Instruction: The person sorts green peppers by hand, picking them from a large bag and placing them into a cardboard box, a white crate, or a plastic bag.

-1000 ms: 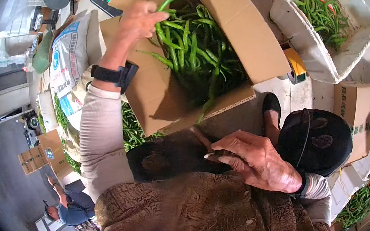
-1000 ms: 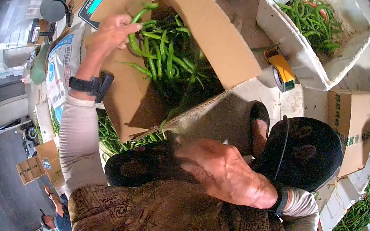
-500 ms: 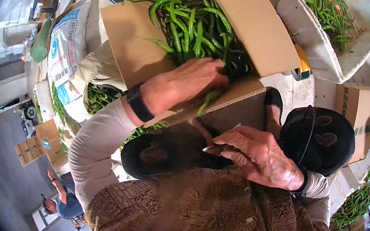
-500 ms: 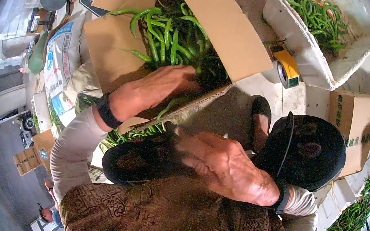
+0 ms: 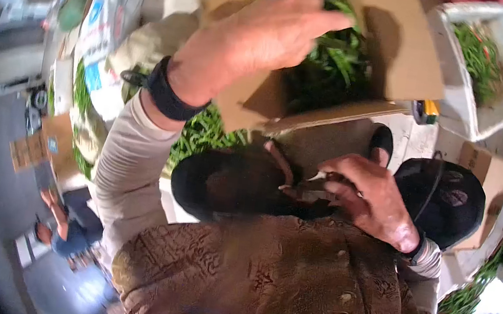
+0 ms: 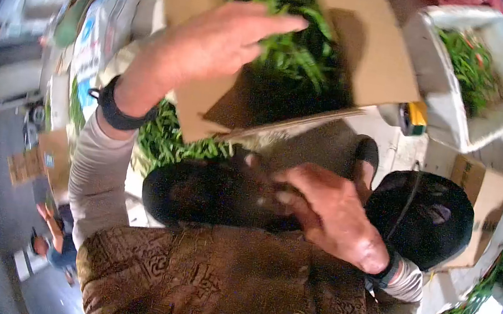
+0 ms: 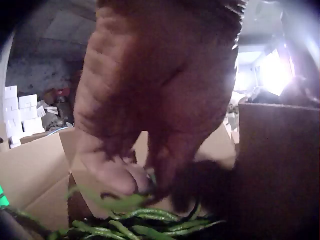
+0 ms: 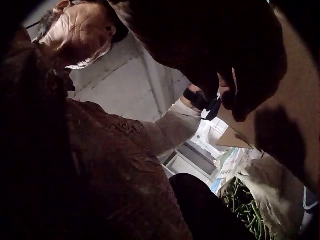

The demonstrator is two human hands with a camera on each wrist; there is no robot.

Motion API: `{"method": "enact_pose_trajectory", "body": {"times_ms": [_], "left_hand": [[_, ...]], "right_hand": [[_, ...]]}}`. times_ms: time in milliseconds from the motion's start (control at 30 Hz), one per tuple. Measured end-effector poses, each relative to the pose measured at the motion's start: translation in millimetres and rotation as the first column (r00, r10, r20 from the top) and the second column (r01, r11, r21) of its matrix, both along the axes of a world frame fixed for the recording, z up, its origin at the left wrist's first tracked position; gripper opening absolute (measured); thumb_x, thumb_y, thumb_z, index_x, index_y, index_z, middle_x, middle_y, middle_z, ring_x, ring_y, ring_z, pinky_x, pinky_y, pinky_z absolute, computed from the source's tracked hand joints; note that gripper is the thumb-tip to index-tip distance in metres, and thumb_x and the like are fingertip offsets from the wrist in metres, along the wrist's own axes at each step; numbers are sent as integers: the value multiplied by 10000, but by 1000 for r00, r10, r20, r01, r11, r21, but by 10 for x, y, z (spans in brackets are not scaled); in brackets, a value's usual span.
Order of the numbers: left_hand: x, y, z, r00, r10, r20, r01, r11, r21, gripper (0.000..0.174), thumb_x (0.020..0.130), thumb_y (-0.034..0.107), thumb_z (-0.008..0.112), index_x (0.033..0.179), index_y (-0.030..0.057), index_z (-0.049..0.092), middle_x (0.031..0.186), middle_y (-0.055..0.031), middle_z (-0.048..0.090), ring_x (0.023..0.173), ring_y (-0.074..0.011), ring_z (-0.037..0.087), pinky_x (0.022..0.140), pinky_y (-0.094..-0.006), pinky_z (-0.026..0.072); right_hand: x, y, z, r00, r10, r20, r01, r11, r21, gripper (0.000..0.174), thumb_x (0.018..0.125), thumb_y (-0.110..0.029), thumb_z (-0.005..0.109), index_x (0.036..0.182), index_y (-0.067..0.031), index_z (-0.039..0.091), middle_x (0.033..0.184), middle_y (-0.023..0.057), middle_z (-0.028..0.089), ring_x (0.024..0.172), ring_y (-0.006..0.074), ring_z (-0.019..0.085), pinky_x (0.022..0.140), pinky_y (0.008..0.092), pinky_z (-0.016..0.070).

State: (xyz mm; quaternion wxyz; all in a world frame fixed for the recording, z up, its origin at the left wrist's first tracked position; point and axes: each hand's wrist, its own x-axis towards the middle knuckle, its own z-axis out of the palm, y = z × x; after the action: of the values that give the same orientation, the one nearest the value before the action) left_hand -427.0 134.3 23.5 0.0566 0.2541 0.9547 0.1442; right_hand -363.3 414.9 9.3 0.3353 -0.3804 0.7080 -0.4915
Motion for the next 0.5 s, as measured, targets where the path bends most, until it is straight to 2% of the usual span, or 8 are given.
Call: {"method": "enact_pose_trajectory", "body": {"times_ms": [33, 100, 133, 233, 300, 367, 433, 500], "left_hand": [[24, -54, 46, 994, 58, 88, -71, 985, 156, 421, 858, 91, 563, 1275, 126, 514, 964, -125, 602, 837, -257, 606, 774, -345, 491], [445, -174, 558, 910, 359, 207, -394, 904, 167, 393, 878, 128, 565, 1269, 107, 529, 939, -98, 637, 787, -188, 615, 732, -307, 493], [730, -363, 555, 817, 488, 308, -574, 740, 351, 367, 890, 169, 565, 1245, 73, 556, 959, -67, 661, 853, -148, 615, 750, -272, 487], [1750, -1077, 467, 672, 692, 263, -740, 614, 273, 390, 904, 205, 559, 1265, 58, 546, 972, -65, 653, 850, -137, 603, 757, -259, 480], [2582, -1314, 140, 383, 767, 514, -883, 140, 448, 431, 919, 216, 547, 1300, 20, 501, 1027, -92, 633, 890, -158, 607, 799, -267, 488], [3398, -1462, -352, 153, 790, 594, -813, -241, 529, 398, 894, 139, 565, 1224, -78, 516, 827, -36, 590, 721, -101, 540, 653, -210, 429], [4497, -1678, -1077, 197, 717, 669, -773, -306, 556, 430, 922, 174, 534, 1258, -88, 474, 1041, -134, 628, 953, -211, 629, 861, -310, 524], [4822, -1242, -1334, -133, 697, 705, -736, -546, 401, 408, 911, 156, 551, 1237, -83, 490, 995, -116, 623, 854, -168, 616, 747, -255, 521]], "right_hand": [[30, -22, -27, 999, -11, -35, 14, 997, 79, 229, 822, -61, 649, 1047, -54, 608, 964, 96, 648, 877, 281, 615, 811, 367, 394], [69, -76, -72, 993, 18, -117, -14, 999, 34, 225, 813, -31, 646, 1037, -32, 622, 920, 102, 639, 813, 257, 609, 708, 319, 451], [91, -94, -109, 1000, -1, -22, 3, 998, 59, 221, 817, -15, 636, 1037, -28, 620, 908, 108, 640, 775, 221, 623, 682, 304, 468], [174, -172, -238, 996, 16, 88, -27, 992, 120, 229, 830, -17, 625, 1058, -9, 610, 875, 124, 641, 750, 158, 634, 672, 282, 491], [228, -250, -303, 995, 82, 51, -90, 979, 183, 218, 844, -31, 598, 1059, 3, 601, 914, 154, 643, 788, 247, 643, 709, 307, 493], [284, -305, -390, 990, 140, -1, -135, 960, 245, 215, 845, -31, 584, 1056, 8, 599, 936, 169, 642, 823, 301, 633, 743, 327, 489], [318, -374, -505, 980, 187, -62, -160, 939, 305, 213, 846, -31, 570, 1052, 12, 597, 957, 184, 641, 858, 356, 624, 776, 347, 485], [353, -443, -650, 967, 239, -87, -204, 933, 295, 218, 841, -29, 553, 1049, 14, 600, 986, 203, 636, 917, 416, 589, 827, 376, 468]]}}
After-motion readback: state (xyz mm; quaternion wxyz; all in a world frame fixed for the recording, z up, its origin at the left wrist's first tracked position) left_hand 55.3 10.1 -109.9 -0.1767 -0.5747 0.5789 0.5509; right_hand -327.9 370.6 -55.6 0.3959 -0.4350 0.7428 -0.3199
